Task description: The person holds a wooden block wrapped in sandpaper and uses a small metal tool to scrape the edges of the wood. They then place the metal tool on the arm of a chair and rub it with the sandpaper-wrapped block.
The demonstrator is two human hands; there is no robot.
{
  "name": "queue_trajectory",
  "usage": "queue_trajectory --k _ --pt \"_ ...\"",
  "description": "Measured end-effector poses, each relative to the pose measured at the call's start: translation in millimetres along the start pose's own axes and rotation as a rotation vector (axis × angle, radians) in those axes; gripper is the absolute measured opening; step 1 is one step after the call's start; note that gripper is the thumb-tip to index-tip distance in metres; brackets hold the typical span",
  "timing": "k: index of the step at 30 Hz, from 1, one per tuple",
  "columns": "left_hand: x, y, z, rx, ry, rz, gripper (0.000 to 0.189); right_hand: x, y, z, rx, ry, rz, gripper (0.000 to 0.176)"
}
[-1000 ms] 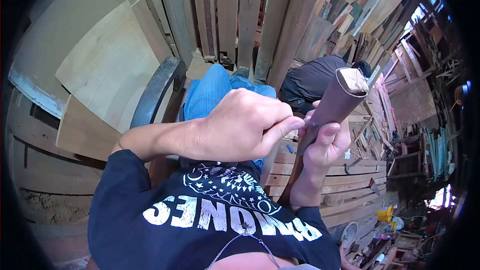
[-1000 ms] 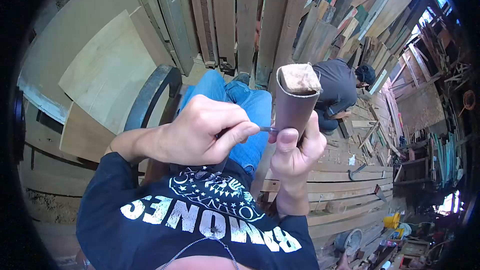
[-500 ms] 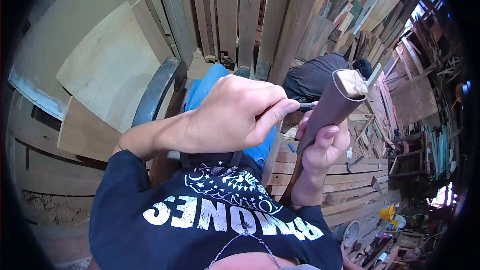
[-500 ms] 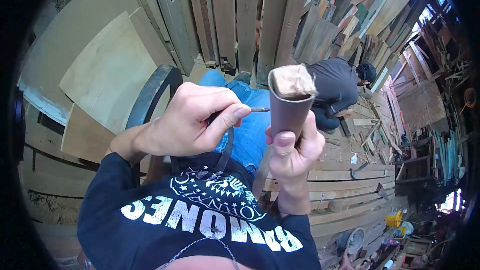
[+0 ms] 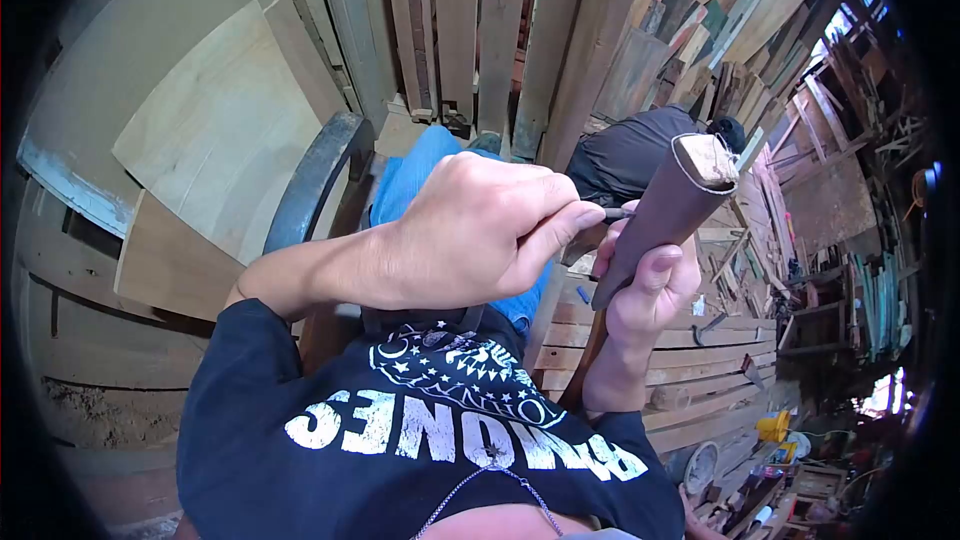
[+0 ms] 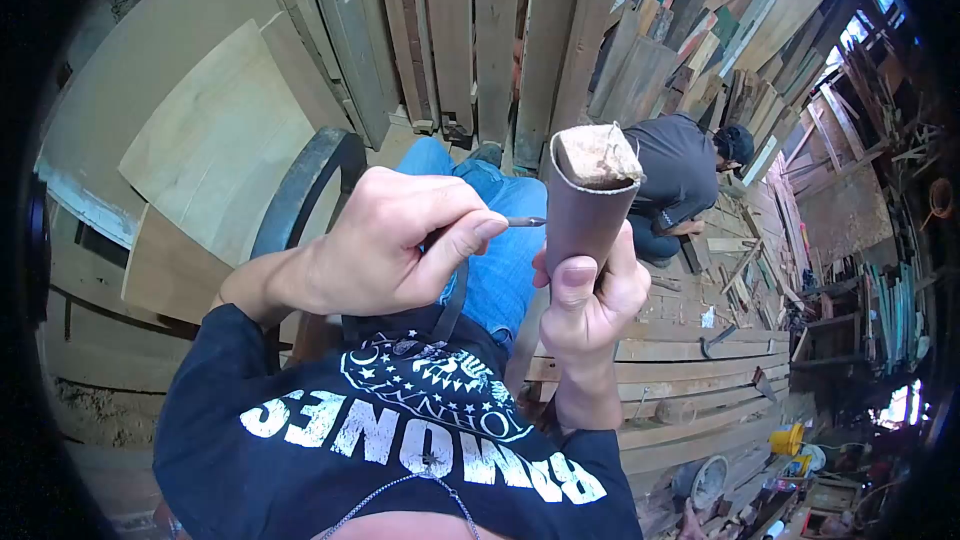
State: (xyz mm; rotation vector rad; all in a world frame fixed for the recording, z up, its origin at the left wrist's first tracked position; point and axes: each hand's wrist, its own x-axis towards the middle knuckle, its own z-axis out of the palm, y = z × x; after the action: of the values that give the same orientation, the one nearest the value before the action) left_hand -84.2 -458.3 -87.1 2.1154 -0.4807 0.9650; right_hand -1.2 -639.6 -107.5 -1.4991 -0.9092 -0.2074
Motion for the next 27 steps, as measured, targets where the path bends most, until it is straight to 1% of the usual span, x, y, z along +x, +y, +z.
queue_trajectory --k 3,10,13,15,20,23,27 --pt "2.6 -2.3 -2.6 0.039 0.025 -0.029 0.010 0.1 0.0 1.1 -0.007 0.000 -0.021 0.077" --pt "1.6 -2.4 -4.8 0.055 0.006 -0.022 0.009 0.2 0.2 2.0 -0.026 -0.027 -0.045 0.075" --pt "2.2 -0.5 -6.9 0.064 -0.010 0.002 0.009 0.6 -0.6 1.6 -0.031 -0.014 -0.033 0.074" --pt "2.4 1.2 -8.3 0.054 -0.012 -0.003 0.009 0.7 0.0 1.6 -0.023 0.016 -0.022 0.074" --pt "3.2 2.4 -9.5 0.042 -0.015 -0.006 0.009 -1.4 -1.7 0.7 -0.028 0.017 -0.040 0.076" --pt "3.1 2.3 -9.9 0.051 -0.007 -0.002 0.009 -2.3 0.4 -1.1 -0.028 -0.027 -0.049 0.077" --pt "3.1 2.8 -10.6 0.079 -0.009 -0.007 0.009 -1.0 0.7 2.0 -0.047 0.009 -0.060 0.076"
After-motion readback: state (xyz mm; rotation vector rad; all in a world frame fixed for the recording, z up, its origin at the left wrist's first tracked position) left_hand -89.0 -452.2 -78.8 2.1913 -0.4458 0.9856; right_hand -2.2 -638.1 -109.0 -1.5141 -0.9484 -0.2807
